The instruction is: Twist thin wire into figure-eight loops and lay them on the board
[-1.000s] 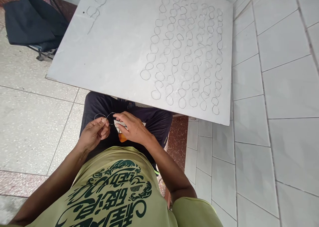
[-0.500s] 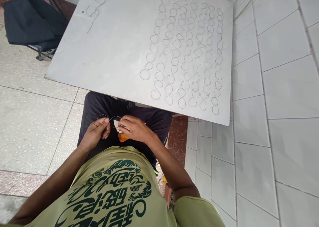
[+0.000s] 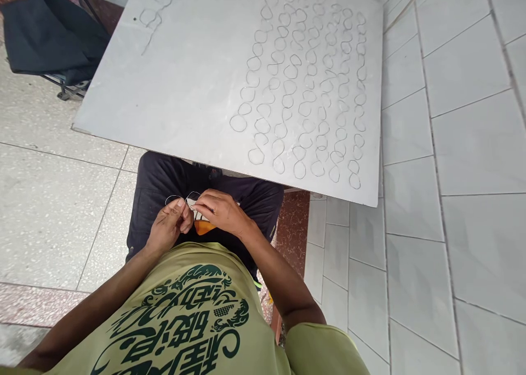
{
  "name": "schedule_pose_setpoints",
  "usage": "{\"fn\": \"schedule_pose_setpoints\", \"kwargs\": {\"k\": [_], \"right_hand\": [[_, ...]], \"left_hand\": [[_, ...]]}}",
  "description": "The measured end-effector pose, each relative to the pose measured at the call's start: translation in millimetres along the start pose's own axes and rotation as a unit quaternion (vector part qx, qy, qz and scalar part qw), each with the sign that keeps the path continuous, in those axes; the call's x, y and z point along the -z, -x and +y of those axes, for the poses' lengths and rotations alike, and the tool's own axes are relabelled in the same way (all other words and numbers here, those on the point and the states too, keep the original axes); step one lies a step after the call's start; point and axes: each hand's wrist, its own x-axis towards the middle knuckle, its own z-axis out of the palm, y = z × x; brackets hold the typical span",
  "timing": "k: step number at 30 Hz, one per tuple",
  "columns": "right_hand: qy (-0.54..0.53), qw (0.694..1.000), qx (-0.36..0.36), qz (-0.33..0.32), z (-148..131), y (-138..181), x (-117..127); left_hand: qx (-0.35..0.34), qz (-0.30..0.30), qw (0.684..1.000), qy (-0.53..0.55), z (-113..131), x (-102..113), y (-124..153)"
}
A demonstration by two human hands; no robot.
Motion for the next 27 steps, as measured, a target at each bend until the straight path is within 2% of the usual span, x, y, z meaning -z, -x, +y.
{"fn": "schedule_pose_setpoints", "kwargs": {"k": [7, 12, 19, 23, 27], "right_hand": [[0.016, 0.999, -0.018, 0.022, 1.3, -0.1, 0.8], [0.016, 0.999, -0.036, 0.019, 0.9, 1.6, 6.0], [0.01, 0.999, -0.049, 0.02, 1.2, 6.5, 4.4], [0.02, 0.998, -0.054, 0.021, 1.6, 6.3, -1.3], [0.02, 0.998, -0.063, 0.003, -2.7, 6.6, -3.1]], "left_hand": [[-0.038, 0.052, 0.995, -0.071, -2.9, -14.5, -3.7], [-0.034, 0.025, 0.989, -0.141, 4.5, -11.4, -7.6], [-0.038, 0.009, 0.998, -0.056, 17.4, 7.8, -8.6], [-0.034, 0.018, 0.995, -0.092, 23.0, 7.9, -6.9], [-0.045, 0.064, 0.99, -0.119, 23.2, 2.4, -8.1]]}}
